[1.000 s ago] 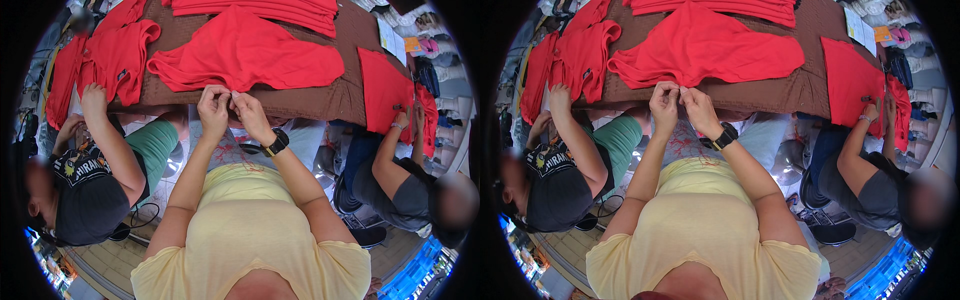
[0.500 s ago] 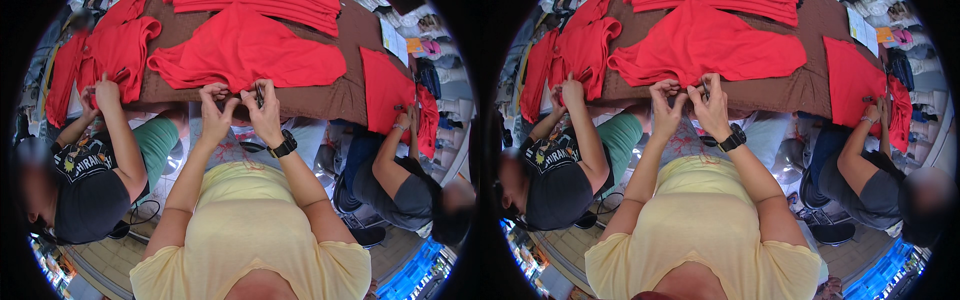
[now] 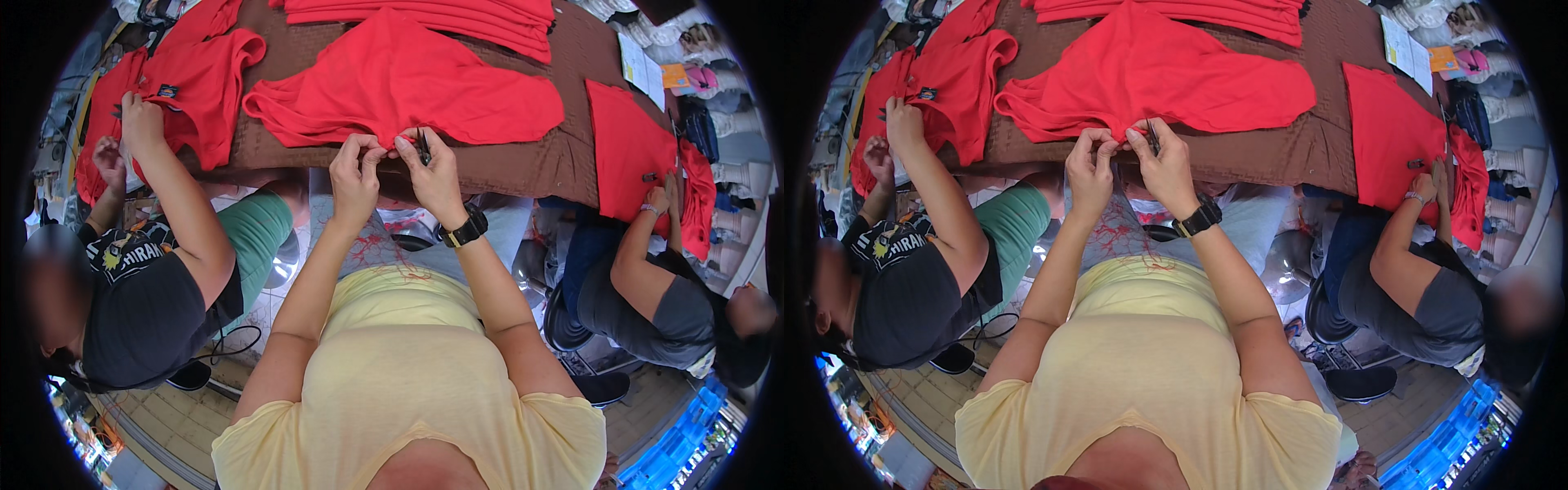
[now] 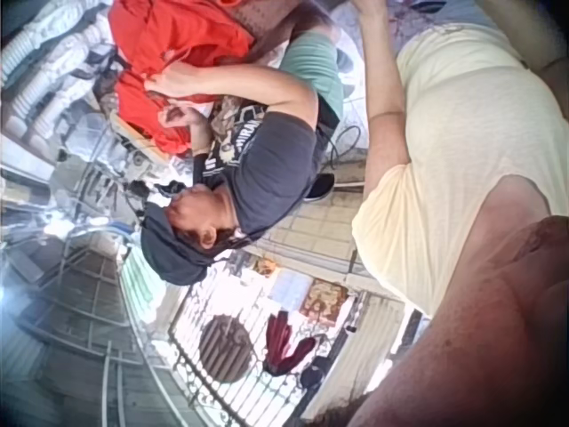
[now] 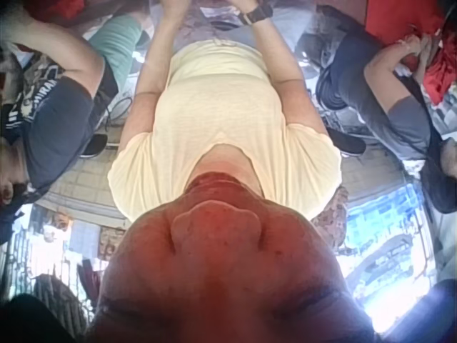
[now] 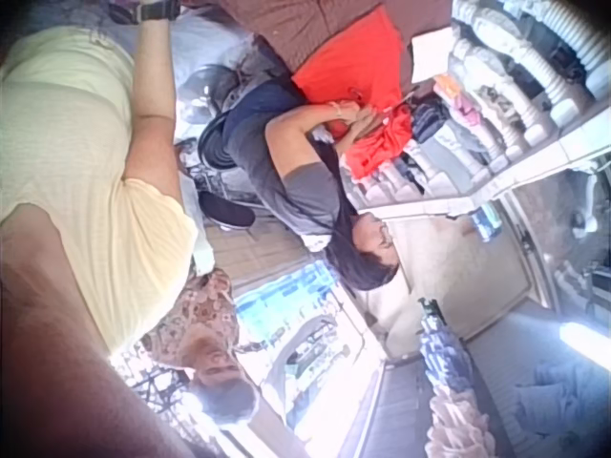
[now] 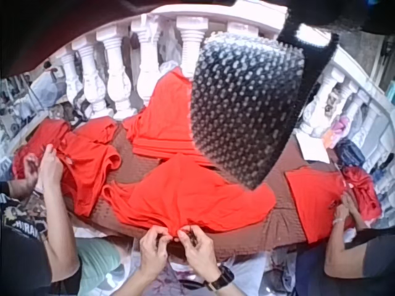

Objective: The person trims loose threads from red garments using small clippers while seated at a production table.

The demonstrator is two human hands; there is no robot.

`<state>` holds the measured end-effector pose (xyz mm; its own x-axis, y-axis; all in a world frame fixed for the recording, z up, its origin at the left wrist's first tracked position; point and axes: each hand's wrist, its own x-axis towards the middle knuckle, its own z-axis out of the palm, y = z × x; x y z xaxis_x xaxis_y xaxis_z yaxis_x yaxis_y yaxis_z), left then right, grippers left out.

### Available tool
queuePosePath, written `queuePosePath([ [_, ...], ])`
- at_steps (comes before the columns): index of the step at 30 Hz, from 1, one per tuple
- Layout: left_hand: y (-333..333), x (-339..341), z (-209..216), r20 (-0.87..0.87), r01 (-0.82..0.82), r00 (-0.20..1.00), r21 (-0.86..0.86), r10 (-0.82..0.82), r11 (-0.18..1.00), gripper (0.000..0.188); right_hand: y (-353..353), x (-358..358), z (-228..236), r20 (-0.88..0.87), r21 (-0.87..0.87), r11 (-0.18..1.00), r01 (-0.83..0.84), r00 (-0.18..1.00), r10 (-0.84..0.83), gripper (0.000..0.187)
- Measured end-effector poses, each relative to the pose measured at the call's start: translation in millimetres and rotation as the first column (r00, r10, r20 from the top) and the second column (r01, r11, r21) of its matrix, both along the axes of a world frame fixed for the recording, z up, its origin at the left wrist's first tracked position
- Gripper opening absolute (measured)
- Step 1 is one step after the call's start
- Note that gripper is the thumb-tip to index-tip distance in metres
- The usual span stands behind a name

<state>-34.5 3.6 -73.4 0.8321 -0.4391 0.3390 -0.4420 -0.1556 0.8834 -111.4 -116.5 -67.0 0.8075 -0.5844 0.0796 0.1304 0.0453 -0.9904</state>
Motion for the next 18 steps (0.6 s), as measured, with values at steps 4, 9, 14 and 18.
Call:
queuePosePath([
  [4, -3.1, -7.9, -2.7, -0.37, -0.002, 0.92, -0.329, -0.127, 0.944, 0.009, 1.3, 0.8, -3.1, 0.032, 0.023, 1.0, 0.006, 0.999, -0.007, 0.022],
  [9, -1.9, -12.4, 7.3, -0.517, -0.058, 0.835, -0.423, -0.189, 0.904, 0.011, 10.9, -17.3, 20.7, -0.056, 0.068, 0.993, 0.101, 0.994, -0.097, 0.037],
  [14, 3.6, -14.3, 9.0, -0.481, 0.009, 0.854, -0.371, -0.2, 0.929, 0.009, 16.1, -24.3, 18.7, -0.124, 0.201, 0.955, -0.219, 0.961, 0.247, 0.045],
  [18, 3.1, -21.4, 24.3, -0.498, 0.051, 0.827, -0.396, -0.261, 0.917, 0.007, 12.1, -21.6, 16.3, -0.135, 0.221, 0.938, -0.267, 0.944, 0.301, 0.046],
])
